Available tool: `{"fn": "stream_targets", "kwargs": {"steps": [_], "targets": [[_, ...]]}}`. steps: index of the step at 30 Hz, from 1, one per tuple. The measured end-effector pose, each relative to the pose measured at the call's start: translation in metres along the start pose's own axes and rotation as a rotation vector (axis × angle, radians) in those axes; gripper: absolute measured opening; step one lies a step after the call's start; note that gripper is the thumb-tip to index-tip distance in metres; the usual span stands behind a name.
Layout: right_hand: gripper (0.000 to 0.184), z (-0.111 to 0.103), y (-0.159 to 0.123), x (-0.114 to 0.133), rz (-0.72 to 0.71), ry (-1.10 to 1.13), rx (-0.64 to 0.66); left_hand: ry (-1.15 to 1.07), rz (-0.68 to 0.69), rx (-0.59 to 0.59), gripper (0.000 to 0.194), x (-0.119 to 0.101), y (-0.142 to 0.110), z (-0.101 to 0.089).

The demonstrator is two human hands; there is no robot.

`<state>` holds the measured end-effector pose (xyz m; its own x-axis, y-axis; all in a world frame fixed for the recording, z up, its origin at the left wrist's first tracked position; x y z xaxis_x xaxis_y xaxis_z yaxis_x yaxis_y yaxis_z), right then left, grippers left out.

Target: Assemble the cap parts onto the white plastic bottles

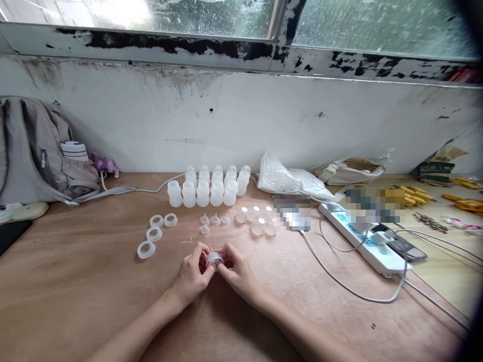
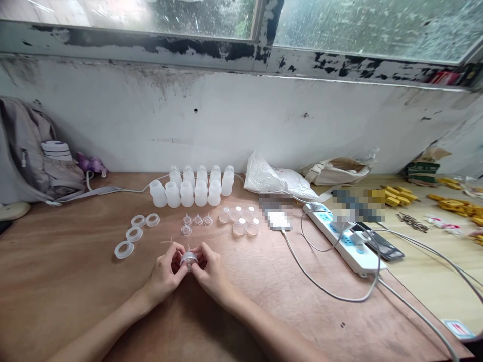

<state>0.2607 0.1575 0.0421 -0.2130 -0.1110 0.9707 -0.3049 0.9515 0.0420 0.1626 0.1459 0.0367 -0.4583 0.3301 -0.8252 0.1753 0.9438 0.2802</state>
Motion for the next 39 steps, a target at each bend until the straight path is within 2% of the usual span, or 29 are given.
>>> {"fn": "stream_targets", "kwargs": {"steps": [8,19,22,25,30,35,39], "targets": [[0.006,0.0,0.001,-0.004,0.002,-0.125,0.006,-0.101,-0.043,0.041,0.008,0.002,0.0,0.005],[0.013,-0.001,-0.001,0.005,-0.061,-0.186,-0.035,-0.026,-0.007,0.032,0.008,-0.001,-0.003,0.003],[0.013,0.001,-0.002,0.002,-0.031,-0.101,0.02,-0.029,-0.019,-0.015,0.01,0.0,-0.001,-0.003],[0.026,0.004,-0.002,-0.005,0.051,0.102,0.081,-0.07,-0.06,-0.056,0.013,0.006,0.001,-0.01],[0.047,0.002,0.004,-0.024,0.235,0.439,0.065,-0.174,-0.076,-0.074,0.01,0.013,0.004,-0.013],[0.036,0.008,0.008,-0.028,0.252,0.424,0.126,-0.26,-0.056,-0.01,0.01,0.011,0.004,-0.004],[0.028,0.006,0.008,-0.031,0.238,0.378,0.096,-0.298,-0.053,-0.004,0.015,0.011,0.006,-0.003]]}}
Point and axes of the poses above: each hand's wrist, its own y-axis towards the middle knuckle, its own z-axis out of the palm, x = y × z, the point moved 10 cm from there along y, towards the middle knuckle, and after that the axes turned 8 degrees about z, right-handed, at the moved point
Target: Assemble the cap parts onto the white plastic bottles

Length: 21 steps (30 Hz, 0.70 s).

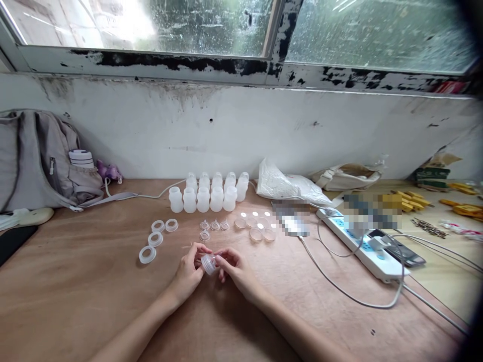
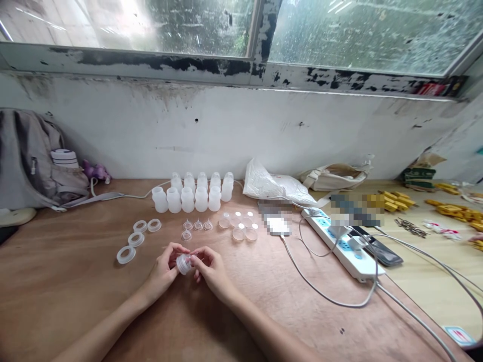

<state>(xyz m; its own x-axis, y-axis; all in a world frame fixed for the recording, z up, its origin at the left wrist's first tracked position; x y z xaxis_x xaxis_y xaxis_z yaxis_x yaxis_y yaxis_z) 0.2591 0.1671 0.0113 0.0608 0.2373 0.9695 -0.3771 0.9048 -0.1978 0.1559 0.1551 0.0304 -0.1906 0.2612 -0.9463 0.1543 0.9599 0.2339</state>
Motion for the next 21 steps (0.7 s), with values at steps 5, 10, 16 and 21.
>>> {"fn": "stream_targets", "kwargs": {"steps": [5,10,16,21], "targets": [[0.026,-0.012,0.004,0.005,-0.046,0.023,-0.053,-0.007,0.016,-0.045,0.022,0.0,0.003,-0.008],[0.027,-0.027,0.008,0.007,-0.052,0.064,-0.099,0.146,0.102,-0.226,0.019,-0.008,0.017,-0.045],[0.029,-0.031,0.007,0.007,-0.035,0.106,-0.099,0.59,0.224,-0.509,0.028,-0.019,0.065,-0.128],[0.027,-0.032,0.008,0.008,-0.046,0.071,-0.114,0.648,0.23,-0.483,0.056,-0.008,0.107,-0.161]]}}
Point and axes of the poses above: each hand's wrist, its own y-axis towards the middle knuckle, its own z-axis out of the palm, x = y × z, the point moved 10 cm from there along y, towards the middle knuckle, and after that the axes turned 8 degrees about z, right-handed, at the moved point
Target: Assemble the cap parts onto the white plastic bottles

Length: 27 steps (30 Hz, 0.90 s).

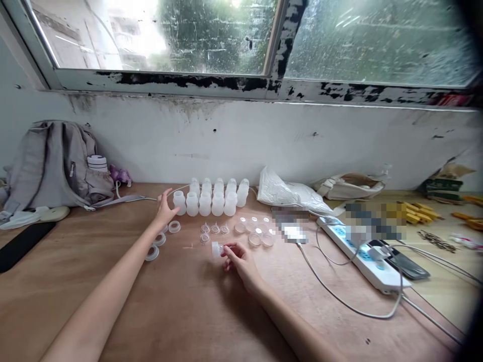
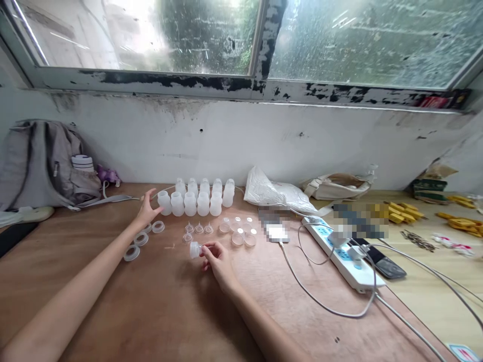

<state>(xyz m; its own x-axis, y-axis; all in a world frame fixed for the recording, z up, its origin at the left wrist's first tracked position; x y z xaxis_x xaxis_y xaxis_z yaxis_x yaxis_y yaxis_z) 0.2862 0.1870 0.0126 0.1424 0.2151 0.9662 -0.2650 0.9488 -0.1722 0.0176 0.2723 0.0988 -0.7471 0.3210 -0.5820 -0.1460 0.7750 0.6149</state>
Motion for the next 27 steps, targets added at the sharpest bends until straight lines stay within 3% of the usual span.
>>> {"fn": "stream_targets", "kwargs": {"steps": [5,9,12,14,17,21,27], "targets": [[0.026,-0.009,0.005,0.0,-0.014,-0.015,-0.038,0.001,0.038,0.036,0.035,0.007,0.007,0.009],[0.027,-0.015,0.007,-0.001,-0.025,-0.008,-0.056,0.013,0.01,-0.025,0.028,0.008,0.006,-0.002],[0.028,-0.015,0.007,-0.002,-0.023,0.005,-0.053,-0.034,0.016,-0.103,0.035,-0.007,0.0,-0.022],[0.028,-0.013,0.007,-0.002,-0.02,0.017,-0.045,-0.178,0.042,-0.185,0.04,-0.025,-0.009,-0.037],[0.027,-0.01,0.005,-0.002,-0.005,0.047,-0.034,-0.36,0.029,-0.228,0.046,-0.05,-0.033,-0.046],[0.027,-0.007,0.0,0.0,0.021,0.097,-0.026,-0.743,-0.142,-0.107,0.044,-0.068,-0.074,-0.016],[0.02,-0.002,-0.007,0.011,-0.014,0.151,0.003,-1.062,-0.526,0.087,0.036,-0.076,-0.131,0.041]]}}
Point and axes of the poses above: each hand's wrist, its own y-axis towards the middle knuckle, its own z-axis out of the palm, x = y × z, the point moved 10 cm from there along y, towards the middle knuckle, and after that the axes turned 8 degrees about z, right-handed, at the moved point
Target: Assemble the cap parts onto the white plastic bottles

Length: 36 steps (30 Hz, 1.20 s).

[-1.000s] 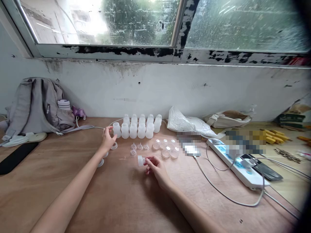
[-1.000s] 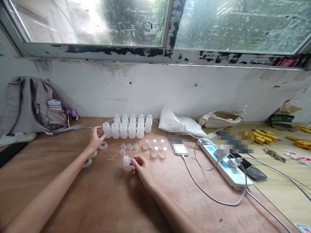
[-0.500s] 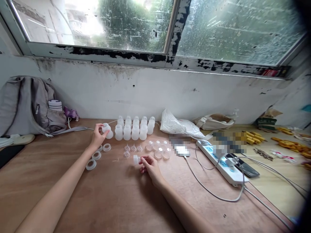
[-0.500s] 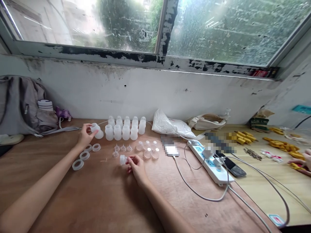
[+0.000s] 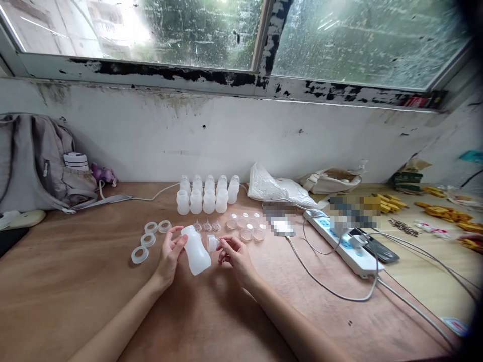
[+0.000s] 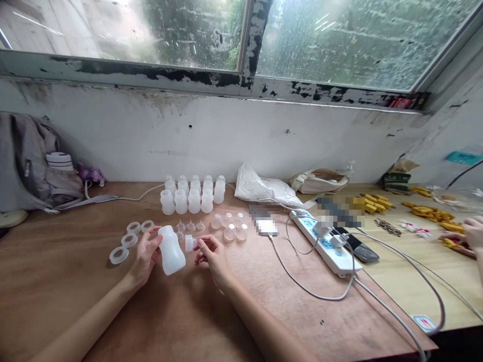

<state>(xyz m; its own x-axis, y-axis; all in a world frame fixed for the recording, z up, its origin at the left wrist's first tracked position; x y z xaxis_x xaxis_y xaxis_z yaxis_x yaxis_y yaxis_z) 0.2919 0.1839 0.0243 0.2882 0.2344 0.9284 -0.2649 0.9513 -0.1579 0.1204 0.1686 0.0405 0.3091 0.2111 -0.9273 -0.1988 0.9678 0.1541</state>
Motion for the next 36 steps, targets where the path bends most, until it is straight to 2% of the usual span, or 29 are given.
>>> {"fn": "stream_targets", "kwargs": {"steps": [3,5,9,12,15,17,23,28,31,36], "targets": [[0.018,-0.001,0.0,0.005,-0.034,0.017,-0.004,-0.133,-0.176,-0.036,0.033,0.021,-0.009,0.003],[0.017,-0.003,0.001,0.007,-0.041,0.022,-0.016,-0.193,-0.327,-0.018,0.036,0.035,-0.016,0.008],[0.018,-0.009,0.004,0.008,-0.049,0.017,-0.049,-0.295,-0.599,0.178,0.042,0.047,-0.033,0.029],[0.018,-0.011,0.005,0.007,-0.047,0.001,-0.061,-0.244,-0.647,0.317,0.043,0.045,-0.042,0.037],[0.019,-0.012,0.006,0.006,-0.043,-0.017,-0.065,-0.051,-0.571,0.372,0.059,0.044,-0.041,0.033],[0.02,-0.012,0.006,0.005,-0.041,-0.033,-0.07,0.089,-0.467,0.397,0.061,0.04,-0.034,0.03],[0.024,-0.01,0.007,0.004,-0.044,-0.086,-0.056,0.437,-0.097,0.473,0.06,0.02,-0.017,0.029],[0.023,-0.006,0.005,0.007,-0.072,-0.146,-0.032,0.665,0.109,0.409,0.048,0.004,-0.013,0.022],[0.02,-0.004,0.003,0.012,-0.102,-0.183,-0.027,0.765,0.212,0.44,0.042,-0.004,-0.015,0.025],[0.02,-0.006,0.001,0.02,-0.133,-0.221,-0.044,0.892,0.355,0.492,0.043,-0.014,-0.014,0.031]]}}
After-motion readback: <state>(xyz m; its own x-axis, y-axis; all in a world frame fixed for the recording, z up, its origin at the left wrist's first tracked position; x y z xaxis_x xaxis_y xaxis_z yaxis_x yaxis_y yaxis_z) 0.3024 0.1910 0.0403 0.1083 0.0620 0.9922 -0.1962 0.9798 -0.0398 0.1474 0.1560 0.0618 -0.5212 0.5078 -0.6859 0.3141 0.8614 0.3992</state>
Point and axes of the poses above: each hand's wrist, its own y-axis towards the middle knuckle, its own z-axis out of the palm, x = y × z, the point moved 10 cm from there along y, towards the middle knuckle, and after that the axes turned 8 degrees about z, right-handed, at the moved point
